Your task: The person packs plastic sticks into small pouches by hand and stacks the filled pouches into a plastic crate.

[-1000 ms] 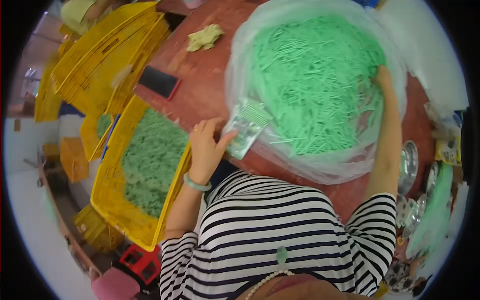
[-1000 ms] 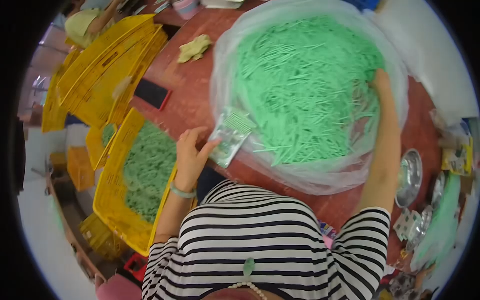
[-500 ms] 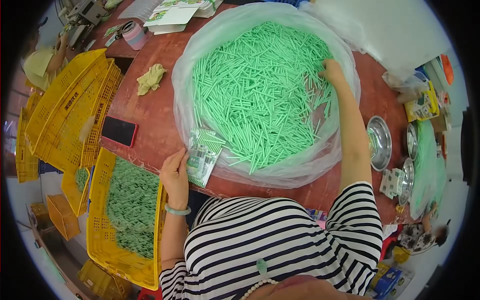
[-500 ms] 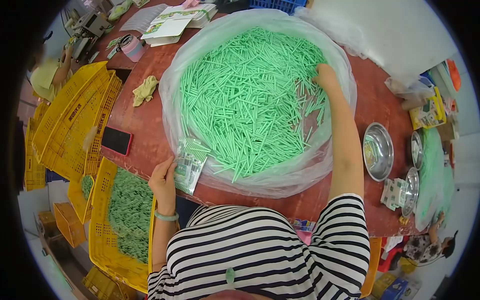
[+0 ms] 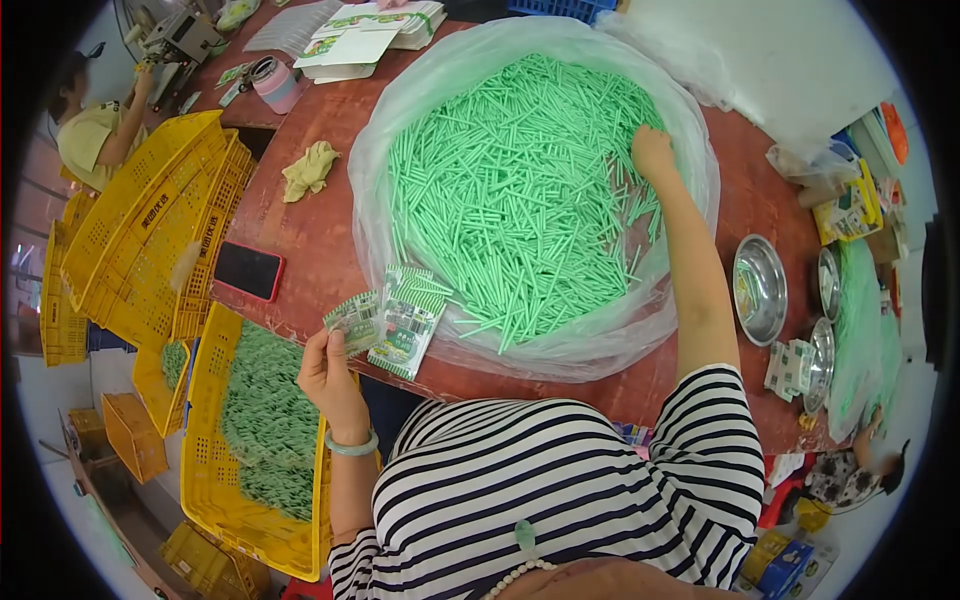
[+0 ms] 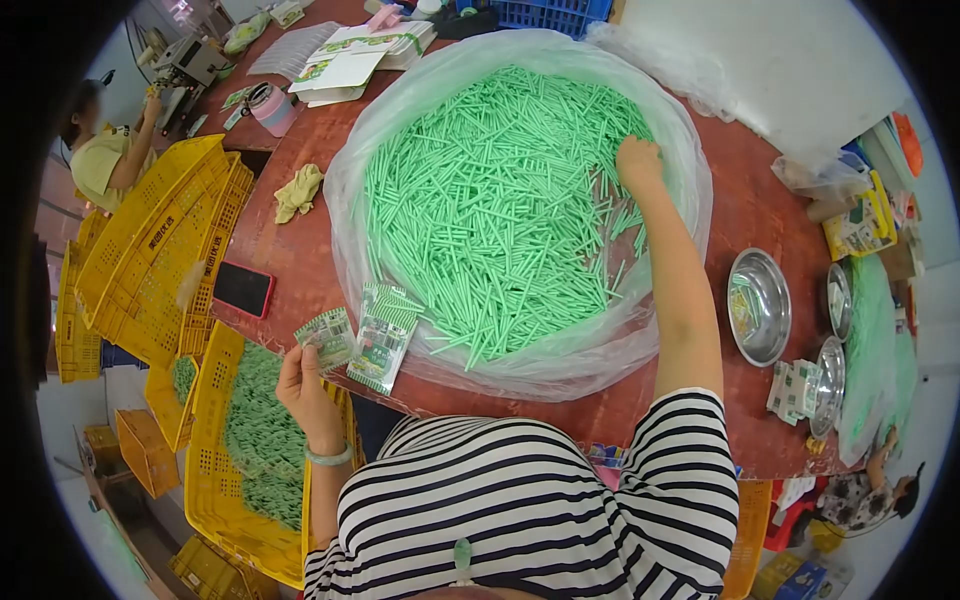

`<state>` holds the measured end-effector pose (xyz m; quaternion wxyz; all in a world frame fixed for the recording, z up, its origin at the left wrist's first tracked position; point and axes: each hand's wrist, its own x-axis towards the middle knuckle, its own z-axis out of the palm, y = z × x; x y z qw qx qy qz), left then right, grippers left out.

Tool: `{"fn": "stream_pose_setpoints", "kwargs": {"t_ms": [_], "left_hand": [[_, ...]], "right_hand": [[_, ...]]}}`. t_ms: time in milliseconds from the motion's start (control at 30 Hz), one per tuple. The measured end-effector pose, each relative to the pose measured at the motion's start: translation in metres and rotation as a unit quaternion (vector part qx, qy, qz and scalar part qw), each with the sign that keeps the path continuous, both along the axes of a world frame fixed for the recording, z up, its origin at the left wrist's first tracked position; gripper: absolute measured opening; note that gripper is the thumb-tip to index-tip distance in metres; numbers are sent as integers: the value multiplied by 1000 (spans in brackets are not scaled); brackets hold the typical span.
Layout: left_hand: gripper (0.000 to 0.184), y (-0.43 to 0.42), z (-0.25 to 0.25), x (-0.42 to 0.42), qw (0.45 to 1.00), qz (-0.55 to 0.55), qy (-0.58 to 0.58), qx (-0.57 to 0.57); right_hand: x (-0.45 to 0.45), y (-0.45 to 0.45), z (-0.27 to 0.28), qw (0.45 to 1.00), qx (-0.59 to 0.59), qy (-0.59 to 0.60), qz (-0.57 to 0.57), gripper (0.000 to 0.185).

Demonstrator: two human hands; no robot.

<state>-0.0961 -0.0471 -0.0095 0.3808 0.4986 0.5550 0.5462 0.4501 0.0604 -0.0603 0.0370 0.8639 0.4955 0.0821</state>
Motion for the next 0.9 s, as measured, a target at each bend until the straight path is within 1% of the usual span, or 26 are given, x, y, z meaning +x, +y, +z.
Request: {"fn": "stream_pose_setpoints", "kwargs": {"t_ms": [33,67,133,200,333,400,533,600,633,667,700,733,800,833,900], "left_hand": [[15,-1,3,1,999,5,-34,-14],[15,-3,3,0,999,7,-33,-11],[15,-7,3,-1,995,14,-94,-31],[14,-8,5,1,994,19,-100,-30],[14,-10,4,2,993,24,-106,-36],[14,-8,3,1,994,22,-97,-33],[14,-5,6,4,995,25,-89,-25],[14,-3,8,6,995,22,-88,-27],[14,-2,8,7,996,21,-88,-26],[14,-1,8,8,996,19,-88,-26],[14,0,7,8,996,12,-86,-25],[14,1,6,8,996,5,-85,-23],[14,2,7,12,996,4,-85,-18],[14,2,8,13,996,6,-85,-15],[13,4,9,14,996,3,-89,-12]], "right_hand": [[1,0,-1,1000,3,1,2,23],[1,0,-1,1000,12,14,-3,24],[4,2,-2,999,25,29,-8,25],[3,2,-1,995,45,76,-48,26],[6,4,-4,992,76,78,-70,24],[17,1,-1,998,5,70,-1,22],[32,-8,-5,995,31,94,25,23],[28,-20,9,989,16,134,63,27],[24,-26,18,989,16,134,61,27],[15,-34,31,970,41,237,37,30],[9,-40,36,939,65,337,12,33],[8,-45,33,939,67,338,10,33],[9,-50,29,873,173,455,31,33],[8,-53,29,872,176,457,31,33],[4,-58,35,864,193,454,101,30]]}}
